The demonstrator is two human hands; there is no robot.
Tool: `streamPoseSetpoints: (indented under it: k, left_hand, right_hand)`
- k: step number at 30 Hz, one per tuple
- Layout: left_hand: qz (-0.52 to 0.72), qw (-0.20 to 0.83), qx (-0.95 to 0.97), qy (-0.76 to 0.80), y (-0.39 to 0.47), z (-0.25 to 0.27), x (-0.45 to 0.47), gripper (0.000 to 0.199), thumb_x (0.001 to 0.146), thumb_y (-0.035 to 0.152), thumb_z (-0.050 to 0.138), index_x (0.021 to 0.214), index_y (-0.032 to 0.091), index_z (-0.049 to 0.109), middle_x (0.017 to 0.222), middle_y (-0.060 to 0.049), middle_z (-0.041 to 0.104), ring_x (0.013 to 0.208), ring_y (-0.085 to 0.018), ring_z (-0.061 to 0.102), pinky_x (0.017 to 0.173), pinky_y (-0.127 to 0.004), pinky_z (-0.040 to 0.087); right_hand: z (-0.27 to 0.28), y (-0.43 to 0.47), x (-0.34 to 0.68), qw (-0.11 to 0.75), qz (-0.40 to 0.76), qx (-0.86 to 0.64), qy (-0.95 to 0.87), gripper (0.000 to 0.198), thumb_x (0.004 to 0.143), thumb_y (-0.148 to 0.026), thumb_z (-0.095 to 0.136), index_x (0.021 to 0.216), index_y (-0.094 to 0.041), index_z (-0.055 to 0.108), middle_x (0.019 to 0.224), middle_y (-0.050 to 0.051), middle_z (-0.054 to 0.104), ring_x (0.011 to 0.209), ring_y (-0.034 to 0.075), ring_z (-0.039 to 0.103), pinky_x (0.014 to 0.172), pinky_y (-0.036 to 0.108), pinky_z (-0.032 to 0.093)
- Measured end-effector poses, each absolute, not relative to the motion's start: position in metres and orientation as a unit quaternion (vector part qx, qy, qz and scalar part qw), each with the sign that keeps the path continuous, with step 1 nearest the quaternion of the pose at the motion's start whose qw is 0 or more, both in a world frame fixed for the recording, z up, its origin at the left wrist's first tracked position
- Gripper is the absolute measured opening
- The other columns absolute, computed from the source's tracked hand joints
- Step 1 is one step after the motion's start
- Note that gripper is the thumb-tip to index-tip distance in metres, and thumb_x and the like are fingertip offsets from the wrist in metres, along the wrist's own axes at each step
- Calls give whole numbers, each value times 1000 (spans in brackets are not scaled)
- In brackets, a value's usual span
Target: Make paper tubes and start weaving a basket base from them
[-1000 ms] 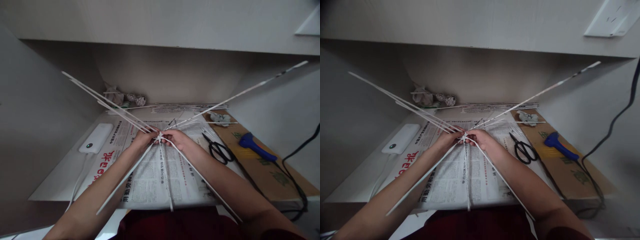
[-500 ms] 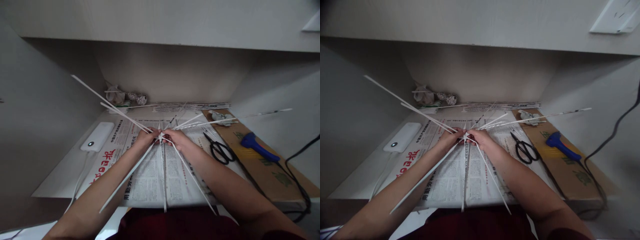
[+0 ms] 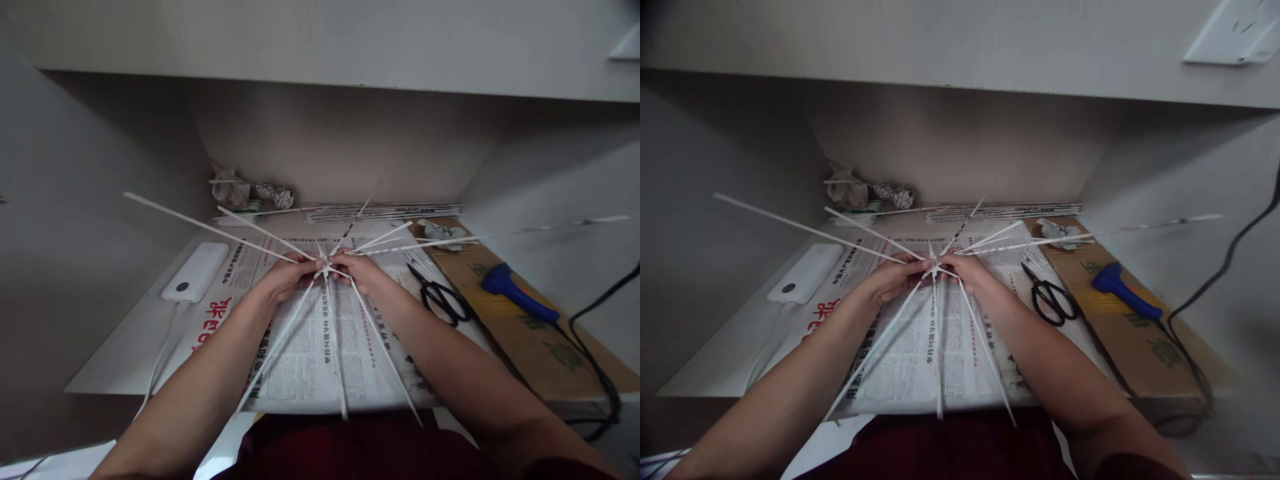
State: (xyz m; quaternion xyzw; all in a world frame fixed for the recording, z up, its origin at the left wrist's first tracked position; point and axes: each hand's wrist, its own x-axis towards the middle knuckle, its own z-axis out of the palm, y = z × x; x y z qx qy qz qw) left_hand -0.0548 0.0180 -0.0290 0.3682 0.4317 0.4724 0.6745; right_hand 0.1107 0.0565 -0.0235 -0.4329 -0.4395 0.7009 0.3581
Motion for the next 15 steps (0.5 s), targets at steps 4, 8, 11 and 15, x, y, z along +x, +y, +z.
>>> streamPoseSetpoints:
  k: [4,8,11,15]
  left_hand:
    - [402,717,425,378,16,-25,-67,48,61,14,82,108,16,69,100,-10,71,79,-16,67,72,-26,55]
    - [421,720,390,390,21,-31,-64,26,68,16,77,93,11,72,88,-11,72,69,-15,67,64,-24,56]
    - [430,725,357,401,23,-35,-61,21,70,24,77,87,12,72,83,-11,72,67,-15,68,61,-22,57]
    - [423,707,366,433,20,-35,-57,26,64,30,82,80,13,72,76,-8,70,62,-14,66,53,-19,54]
  right_hand:
    - [-20,70,129,300,750,-398,-435,19,65,-16,67,63,-17,48,52,-3,55,39,6,46,27,13,17]
    - [-23,68,130,268,747,-387,-470,23,62,-18,71,64,-17,48,52,-3,57,38,6,47,27,13,16]
    - [-24,62,125,243,728,-386,-512,27,60,-22,75,64,-17,49,52,-3,58,38,6,49,27,13,17]
    - [-22,55,122,222,706,-391,-547,24,60,-24,74,65,-17,52,50,-3,58,37,7,49,27,12,19]
